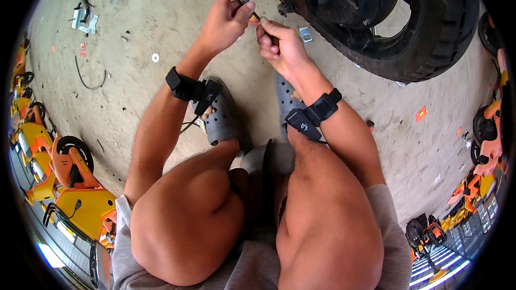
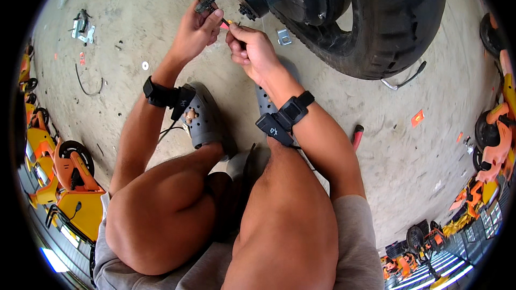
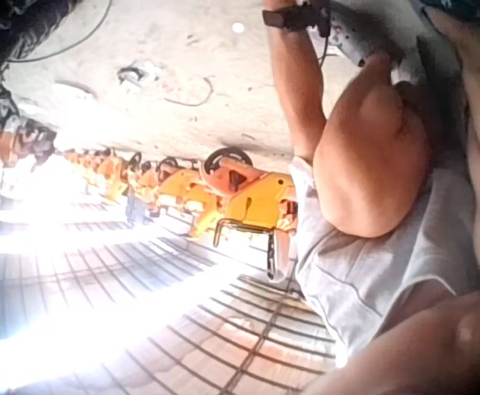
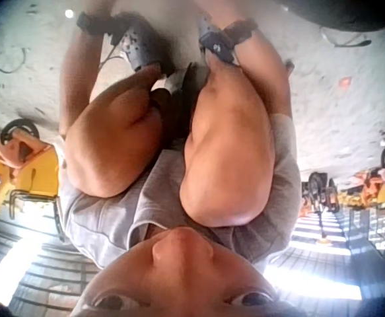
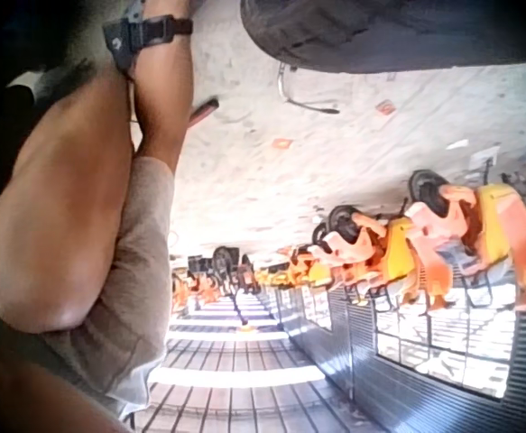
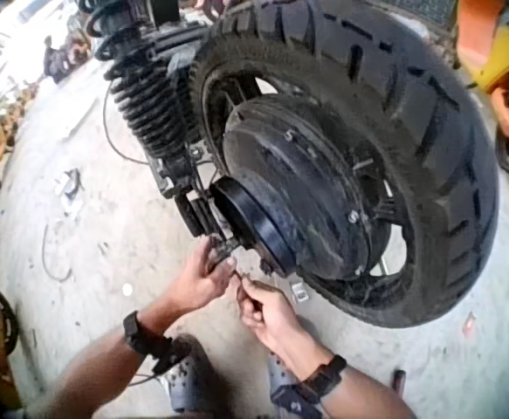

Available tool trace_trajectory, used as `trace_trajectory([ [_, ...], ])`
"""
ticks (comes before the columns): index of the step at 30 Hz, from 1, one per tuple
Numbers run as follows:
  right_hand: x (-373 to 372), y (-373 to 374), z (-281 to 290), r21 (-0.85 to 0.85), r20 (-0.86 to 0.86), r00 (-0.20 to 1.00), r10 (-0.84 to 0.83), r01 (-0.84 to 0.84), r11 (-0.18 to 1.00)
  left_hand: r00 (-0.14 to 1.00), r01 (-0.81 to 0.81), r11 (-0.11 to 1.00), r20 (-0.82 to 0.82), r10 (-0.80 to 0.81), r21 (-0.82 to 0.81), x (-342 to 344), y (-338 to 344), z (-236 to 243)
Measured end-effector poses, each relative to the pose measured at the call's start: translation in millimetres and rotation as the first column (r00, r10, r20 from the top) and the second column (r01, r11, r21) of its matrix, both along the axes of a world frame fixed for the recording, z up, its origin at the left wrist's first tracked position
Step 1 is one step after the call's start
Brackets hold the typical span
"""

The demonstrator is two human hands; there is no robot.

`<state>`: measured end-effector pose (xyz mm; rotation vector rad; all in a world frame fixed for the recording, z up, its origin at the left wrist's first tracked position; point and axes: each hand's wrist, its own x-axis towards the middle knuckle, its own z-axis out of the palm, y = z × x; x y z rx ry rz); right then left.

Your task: The person is sitting on the floor in a workshop, working on the rear wheel assembly of a motorcycle. They are repeatedly handling a metal spring and a cable, attempting to attach them to the wheel hub area. The person manipulates the spring and cable with both hands, trying to fit them into place on the motorcycle's rear suspension or brake mechanism.

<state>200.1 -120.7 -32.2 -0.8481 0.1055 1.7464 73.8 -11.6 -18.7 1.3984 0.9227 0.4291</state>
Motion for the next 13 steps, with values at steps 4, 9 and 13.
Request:
trace_trajectory([
  [4,8.1,-2.3,-5.6,0.066,-0.030,1.000,-0.004,0.006,0.998,0.989,0.139,0.967,0.075,-0.125,-0.212,7.5,11.2,9.1],
  [9,9.3,-4.7,-9.4,0.079,0.011,1.000,-0.003,0.002,0.997,0.985,0.167,0.969,0.071,-0.157,-0.181,8.1,14.5,11.1],
  [13,5.8,-4.2,-7.1,0.100,0.030,0.999,0.014,-0.017,0.995,0.967,0.245,0.928,0.138,-0.214,-0.281,-0.3,26.2,6.6],
])
